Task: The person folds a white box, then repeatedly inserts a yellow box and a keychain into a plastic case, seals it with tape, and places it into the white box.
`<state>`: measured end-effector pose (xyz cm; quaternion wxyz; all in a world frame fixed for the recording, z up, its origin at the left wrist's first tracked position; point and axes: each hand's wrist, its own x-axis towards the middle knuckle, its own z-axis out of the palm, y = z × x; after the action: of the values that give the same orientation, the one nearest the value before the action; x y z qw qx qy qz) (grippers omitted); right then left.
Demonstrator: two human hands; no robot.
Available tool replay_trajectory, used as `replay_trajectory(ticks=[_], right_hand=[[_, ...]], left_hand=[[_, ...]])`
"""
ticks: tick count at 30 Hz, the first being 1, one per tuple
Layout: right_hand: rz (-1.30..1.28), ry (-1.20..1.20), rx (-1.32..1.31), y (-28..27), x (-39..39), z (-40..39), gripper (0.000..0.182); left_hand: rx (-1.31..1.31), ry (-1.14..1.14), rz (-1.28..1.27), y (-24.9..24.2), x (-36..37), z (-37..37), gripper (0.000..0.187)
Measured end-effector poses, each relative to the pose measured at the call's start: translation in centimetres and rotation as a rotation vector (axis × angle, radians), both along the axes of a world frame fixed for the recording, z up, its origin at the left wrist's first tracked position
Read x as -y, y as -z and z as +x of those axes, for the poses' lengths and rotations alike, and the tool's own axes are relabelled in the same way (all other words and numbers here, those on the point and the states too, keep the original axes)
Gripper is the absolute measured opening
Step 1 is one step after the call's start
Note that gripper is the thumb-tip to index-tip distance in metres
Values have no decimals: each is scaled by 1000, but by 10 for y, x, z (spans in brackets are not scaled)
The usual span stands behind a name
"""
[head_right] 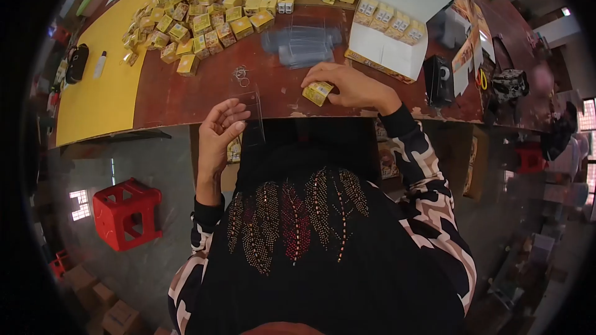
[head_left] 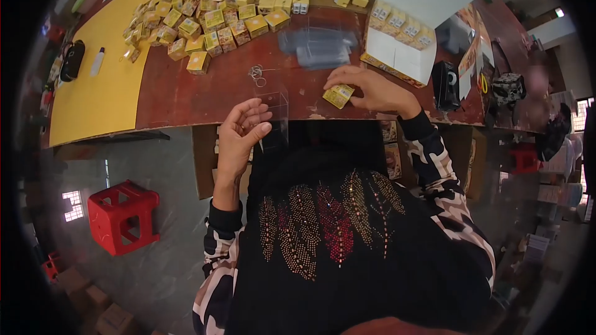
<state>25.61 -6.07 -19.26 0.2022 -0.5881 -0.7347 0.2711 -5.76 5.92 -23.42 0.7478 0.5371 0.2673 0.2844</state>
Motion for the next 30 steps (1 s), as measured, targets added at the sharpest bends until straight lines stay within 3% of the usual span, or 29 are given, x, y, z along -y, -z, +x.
replay_trajectory(ticks=[7,10,13,15,16,19,21,25,27,28,30], right_hand=[[75,8,150,24,15,-2,54],[107,110,-31,8,26,-10,46],[138,342,-99,8,34,-12,54],[25,593,-125,19,34,-15,65],[28,596,-125,24,35,-17,65],[92,578,-114,31,36,-26,61],[290,436,-60,28,34,-31,49],[223,382,-63,42,30,-27,39],[245,615,-202,47,28,-25,29],[245,614,-202,50,28,-24,29],[91,846,-248,52,31,-21,26]], left_hand=[[-34,42,-16,1,17,26,53],[-49,42,-4,5,20,27,53],[-69,43,-9,6,21,30,53],[-85,42,-16,6,21,32,53],[-82,41,-8,8,21,33,52],[-82,39,-2,7,21,34,52],[-85,43,-2,7,21,35,52],[-60,49,-16,14,21,35,51],[-51,47,-14,14,22,35,52],[-47,49,-20,14,22,35,52],[-42,52,-25,13,23,35,52]])
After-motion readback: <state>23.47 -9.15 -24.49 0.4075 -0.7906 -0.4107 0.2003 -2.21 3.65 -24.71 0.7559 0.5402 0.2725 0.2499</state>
